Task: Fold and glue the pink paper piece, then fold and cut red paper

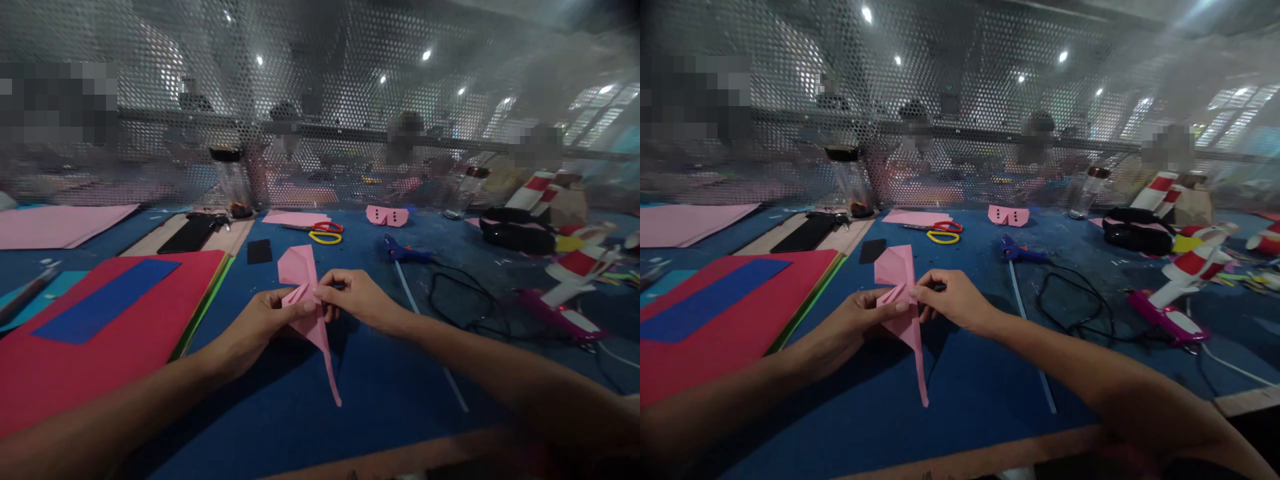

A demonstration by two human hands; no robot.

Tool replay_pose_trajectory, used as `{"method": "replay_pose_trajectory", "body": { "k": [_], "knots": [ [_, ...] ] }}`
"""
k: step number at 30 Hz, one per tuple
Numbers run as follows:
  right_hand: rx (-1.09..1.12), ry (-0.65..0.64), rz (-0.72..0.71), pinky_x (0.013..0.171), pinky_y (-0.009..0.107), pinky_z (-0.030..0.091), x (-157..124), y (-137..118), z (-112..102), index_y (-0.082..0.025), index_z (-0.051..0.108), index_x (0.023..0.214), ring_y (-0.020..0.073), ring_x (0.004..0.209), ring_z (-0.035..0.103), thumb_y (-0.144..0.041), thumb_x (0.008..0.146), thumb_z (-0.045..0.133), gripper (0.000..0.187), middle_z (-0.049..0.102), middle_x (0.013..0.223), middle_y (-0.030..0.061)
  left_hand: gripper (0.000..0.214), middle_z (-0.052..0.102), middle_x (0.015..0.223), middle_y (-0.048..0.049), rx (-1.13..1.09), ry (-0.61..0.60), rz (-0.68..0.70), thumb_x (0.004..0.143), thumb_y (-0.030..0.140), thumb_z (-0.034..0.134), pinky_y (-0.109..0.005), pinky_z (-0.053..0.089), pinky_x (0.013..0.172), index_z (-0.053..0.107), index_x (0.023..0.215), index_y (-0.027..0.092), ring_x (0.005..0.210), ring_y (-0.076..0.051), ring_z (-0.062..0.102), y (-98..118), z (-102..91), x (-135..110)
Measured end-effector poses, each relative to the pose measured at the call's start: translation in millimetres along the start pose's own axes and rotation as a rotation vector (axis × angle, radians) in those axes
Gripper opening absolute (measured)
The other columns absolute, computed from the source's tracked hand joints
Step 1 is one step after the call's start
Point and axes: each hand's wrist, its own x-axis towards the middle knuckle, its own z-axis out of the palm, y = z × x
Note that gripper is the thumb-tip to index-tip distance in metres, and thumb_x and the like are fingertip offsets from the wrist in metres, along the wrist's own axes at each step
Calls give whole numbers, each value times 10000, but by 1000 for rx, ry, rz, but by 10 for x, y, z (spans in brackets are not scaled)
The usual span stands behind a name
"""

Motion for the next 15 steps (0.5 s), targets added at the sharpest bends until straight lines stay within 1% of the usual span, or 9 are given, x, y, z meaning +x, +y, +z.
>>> {"method": "replay_pose_trajectory", "body": {
  "k": [3, 5, 10, 15],
  "knots": [
    [26, -23, 6, 570, 243, 527, 2, 14, 28, -179, 634, 837, 122, 552, 658, -444, 843, 755, 292, 663, 648, -19, 256, 748, 843, -18, 5, -18, 33, 775, 418, 820, -220, 489, 648, 776, 906, 203, 692, -130, 644, -24, -2, 10],
    [33, -26, 3, 567, 243, 535, 7, 24, 36, -181, 627, 842, 132, 571, 679, -446, 850, 749, 292, 663, 645, -17, 232, 738, 806, -11, 5, -25, 37, 759, 390, 834, -213, 488, 639, 768, 863, 193, 667, -118, 635, -31, -3, 12],
    [72, 18, -13, 549, 235, 539, 21, 42, 25, -181, 626, 825, 129, 580, 691, -448, 819, 779, 309, 636, 696, -24, 243, 729, 731, -31, 43, -26, -35, 707, 366, 856, -276, 564, 637, 748, 797, 169, 649, -164, 662, 2, 16, -9],
    [7, -2, -23, 606, 254, 555, 28, 51, 1, -180, 638, 845, 134, 634, 688, -433, 851, 749, 276, 655, 720, -8, 231, 725, 709, -30, 82, -15, -21, 710, 343, 849, -255, 566, 609, 750, 808, 159, 629, -159, 659, 3, 16, -16]
  ]
}}
